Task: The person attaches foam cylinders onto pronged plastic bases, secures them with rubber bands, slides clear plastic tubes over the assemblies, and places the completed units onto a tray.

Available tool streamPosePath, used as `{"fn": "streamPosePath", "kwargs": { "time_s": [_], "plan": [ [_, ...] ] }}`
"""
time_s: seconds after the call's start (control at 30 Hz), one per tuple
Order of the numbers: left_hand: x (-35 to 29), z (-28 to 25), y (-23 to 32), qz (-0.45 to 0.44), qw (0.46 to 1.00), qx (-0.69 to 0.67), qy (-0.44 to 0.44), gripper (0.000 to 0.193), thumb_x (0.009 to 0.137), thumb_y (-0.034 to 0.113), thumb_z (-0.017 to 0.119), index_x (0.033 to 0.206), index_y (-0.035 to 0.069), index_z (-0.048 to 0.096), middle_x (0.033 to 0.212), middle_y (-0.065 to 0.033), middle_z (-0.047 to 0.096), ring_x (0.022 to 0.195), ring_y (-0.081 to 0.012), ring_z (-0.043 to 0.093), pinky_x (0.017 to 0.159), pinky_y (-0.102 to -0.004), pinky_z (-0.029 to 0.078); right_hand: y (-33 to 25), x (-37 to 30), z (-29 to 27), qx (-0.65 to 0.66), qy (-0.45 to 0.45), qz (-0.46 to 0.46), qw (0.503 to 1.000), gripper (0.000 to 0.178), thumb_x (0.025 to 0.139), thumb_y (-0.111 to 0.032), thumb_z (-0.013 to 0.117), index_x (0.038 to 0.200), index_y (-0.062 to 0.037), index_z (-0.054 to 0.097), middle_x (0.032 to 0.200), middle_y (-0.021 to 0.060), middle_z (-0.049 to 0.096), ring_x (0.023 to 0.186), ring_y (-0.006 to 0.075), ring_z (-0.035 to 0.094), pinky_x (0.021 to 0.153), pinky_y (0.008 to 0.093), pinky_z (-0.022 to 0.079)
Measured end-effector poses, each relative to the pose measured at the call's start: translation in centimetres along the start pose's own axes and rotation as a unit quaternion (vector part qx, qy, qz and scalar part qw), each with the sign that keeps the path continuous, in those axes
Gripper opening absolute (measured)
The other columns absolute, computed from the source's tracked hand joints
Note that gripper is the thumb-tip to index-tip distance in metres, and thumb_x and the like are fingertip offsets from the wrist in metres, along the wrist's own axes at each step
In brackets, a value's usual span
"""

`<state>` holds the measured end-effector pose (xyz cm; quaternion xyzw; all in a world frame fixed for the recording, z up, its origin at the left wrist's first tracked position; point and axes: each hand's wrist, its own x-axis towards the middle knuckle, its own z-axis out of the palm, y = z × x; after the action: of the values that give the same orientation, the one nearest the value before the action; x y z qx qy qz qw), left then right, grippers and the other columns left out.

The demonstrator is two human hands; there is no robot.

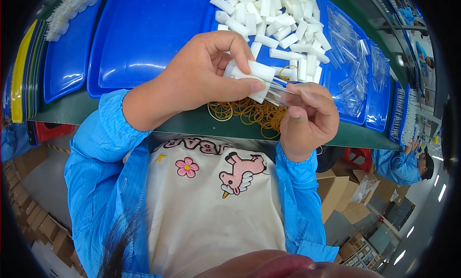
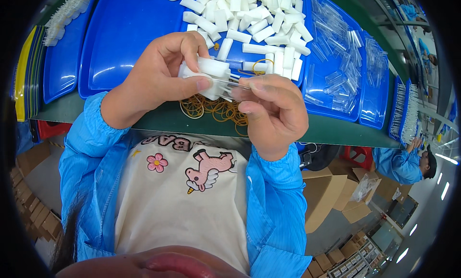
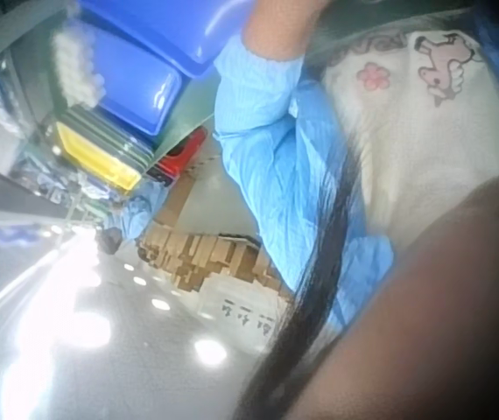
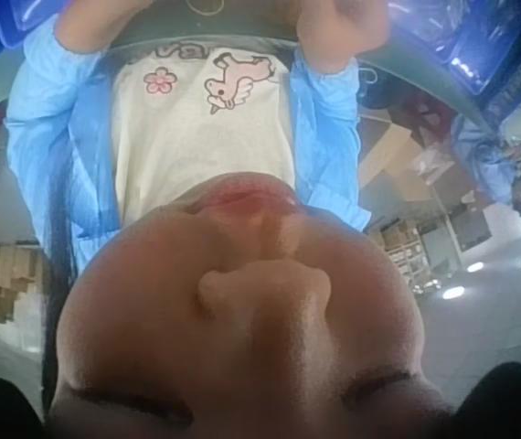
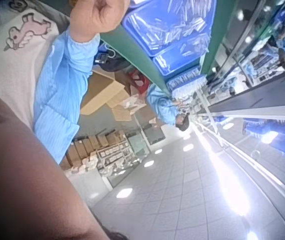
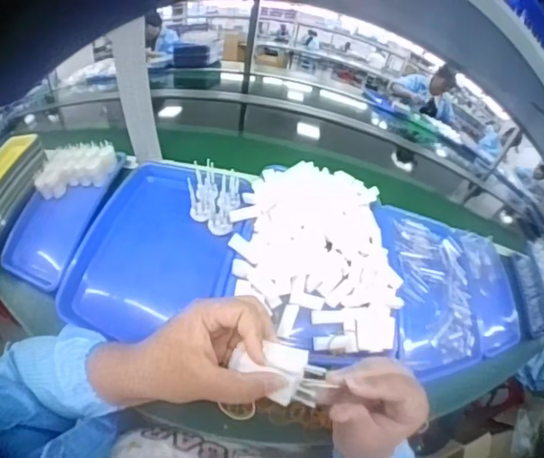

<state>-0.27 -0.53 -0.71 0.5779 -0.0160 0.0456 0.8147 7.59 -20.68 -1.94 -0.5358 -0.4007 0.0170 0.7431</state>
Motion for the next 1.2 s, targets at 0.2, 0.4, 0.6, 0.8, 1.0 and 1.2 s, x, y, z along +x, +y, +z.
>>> {"fn": "streamPosePath", "kwargs": {
  "time_s": [0.2,0.4,0.6,0.8,1.0,1.2],
  "plan": [
    [-0.2,0.2,0.0,0.01,1.0,0.018,0.012,0.028,0.074,-0.003,0.076,0.078,0.011,0.052,0.099,-0.0034,0.054,0.092,-0.0113,0.053,0.08,-0.0256,0.044,-0.7,0.6,0.0,-0.024,-0.037,-0.004,0.999,0.031,0.077,0.003,0.076,0.105,0.0016,0.062,0.1,0.0186,0.065,0.082,0.0247,0.07,0.068,0.0313,0.06],
    [-0.2,-0.1,-0.1,-0.009,1.0,-0.018,0.009,0.028,0.074,0.0,0.077,0.079,0.012,0.052,0.101,-0.0035,0.054,0.096,-0.0119,0.052,0.082,-0.0259,0.043,-0.4,1.1,-0.3,-0.02,-0.059,0.003,0.998,0.031,0.076,0.004,0.077,0.104,0.0021,0.062,0.098,0.0182,0.065,0.08,0.0249,0.07,0.067,0.0314,0.06],
    [-0.2,0.0,-0.1,-0.017,1.0,-0.01,0.02,0.025,0.076,0.002,0.076,0.081,0.011,0.053,0.105,-0.0044,0.053,0.097,-0.013,0.053,0.083,-0.0264,0.045,-0.3,0.9,0.2,-0.026,-0.026,0.021,0.999,0.028,0.078,0.003,0.075,0.103,0.0028,0.061,0.102,0.0167,0.061,0.082,0.0232,0.069,0.067,0.0313,0.06],
    [-0.3,-0.2,0.7,-0.056,0.996,-0.074,0.003,0.016,0.084,0.005,0.07,0.098,0.007,0.063,0.114,-0.0066,0.053,0.1,-0.0152,0.058,0.08,-0.0268,0.054,-0.1,1.2,-1.6,-0.04,0.022,0.049,0.998,0.028,0.08,-0.005,0.076,0.103,0.0029,0.062,0.101,0.0115,0.056,0.081,0.0175,0.062,0.066,0.0265,0.053],
    [-0.2,-0.3,0.0,-0.018,0.994,-0.093,-0.045,0.029,0.083,0.012,0.075,0.111,0.004,0.067,0.119,-0.008,0.054,0.106,-0.0177,0.059,0.087,-0.0286,0.053,-0.2,1.2,-2.1,-0.091,0.041,0.023,0.995,0.032,0.082,-0.024,0.078,0.098,-0.0001,0.064,0.099,0.0108,0.057,0.072,0.0135,0.056,0.059,0.0243,0.045],
    [0.0,-0.7,-0.7,0.05,0.994,-0.066,-0.069,0.029,0.078,0.016,0.081,0.103,0.007,0.069,0.115,-0.0078,0.054,0.105,-0.0172,0.057,0.09,-0.0288,0.05,-0.3,0.9,0.2,-0.02,0.011,0.029,0.999,0.027,0.081,0.001,0.074,0.107,0.0017,0.064,0.113,0.0106,0.053,0.092,0.0136,0.057,0.078,0.0249,0.049]
  ]
}}
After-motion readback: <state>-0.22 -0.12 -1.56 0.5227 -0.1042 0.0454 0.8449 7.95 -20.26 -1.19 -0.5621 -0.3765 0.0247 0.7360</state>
